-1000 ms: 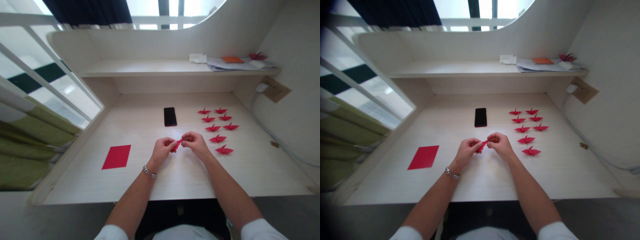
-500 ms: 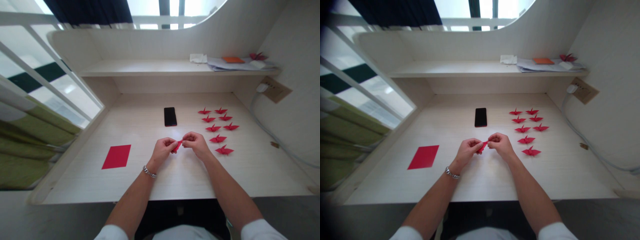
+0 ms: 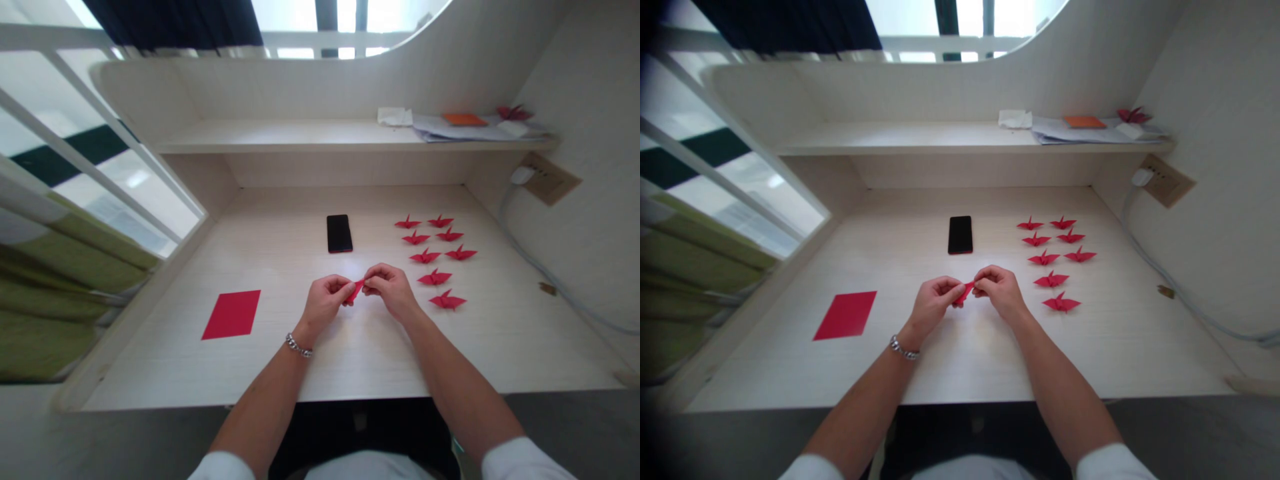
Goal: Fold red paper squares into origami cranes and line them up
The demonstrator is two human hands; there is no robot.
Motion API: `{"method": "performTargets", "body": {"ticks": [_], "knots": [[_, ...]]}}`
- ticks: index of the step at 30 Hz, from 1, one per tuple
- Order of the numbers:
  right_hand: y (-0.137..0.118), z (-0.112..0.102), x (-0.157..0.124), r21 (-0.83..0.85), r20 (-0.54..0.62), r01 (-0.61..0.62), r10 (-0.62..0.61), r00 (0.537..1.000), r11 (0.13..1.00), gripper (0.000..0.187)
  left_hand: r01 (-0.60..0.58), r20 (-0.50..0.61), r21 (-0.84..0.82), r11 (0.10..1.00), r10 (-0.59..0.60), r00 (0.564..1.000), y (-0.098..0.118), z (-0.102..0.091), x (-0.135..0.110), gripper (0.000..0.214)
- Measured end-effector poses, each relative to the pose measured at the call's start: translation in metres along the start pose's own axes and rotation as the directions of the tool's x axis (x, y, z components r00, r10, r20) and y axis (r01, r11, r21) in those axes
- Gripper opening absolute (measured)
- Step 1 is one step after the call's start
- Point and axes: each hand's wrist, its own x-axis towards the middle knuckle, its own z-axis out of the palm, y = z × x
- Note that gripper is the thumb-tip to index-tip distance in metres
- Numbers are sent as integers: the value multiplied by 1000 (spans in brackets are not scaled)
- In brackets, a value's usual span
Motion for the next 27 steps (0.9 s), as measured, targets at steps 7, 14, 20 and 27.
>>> {"method": "performTargets", "body": {"ticks": [7,14,20,27], "knots": [[1,0,1,66,-13,-37,38,999,997,15,-31,-20,40,999,32,999,-1,0,-1,28],[2,0,-2,-109,53,79,-74,996,991,35,-68,-12,102,992,70,997,-4,1,-2,29],[3,-2,-1,-68,58,65,-61,996,996,39,-69,-5,111,991,70,998,-6,0,0,25],[5,-3,-1,-373,148,117,-66,987,920,24,-62,-17,188,980,66,998,-10,-3,0,28]]}}
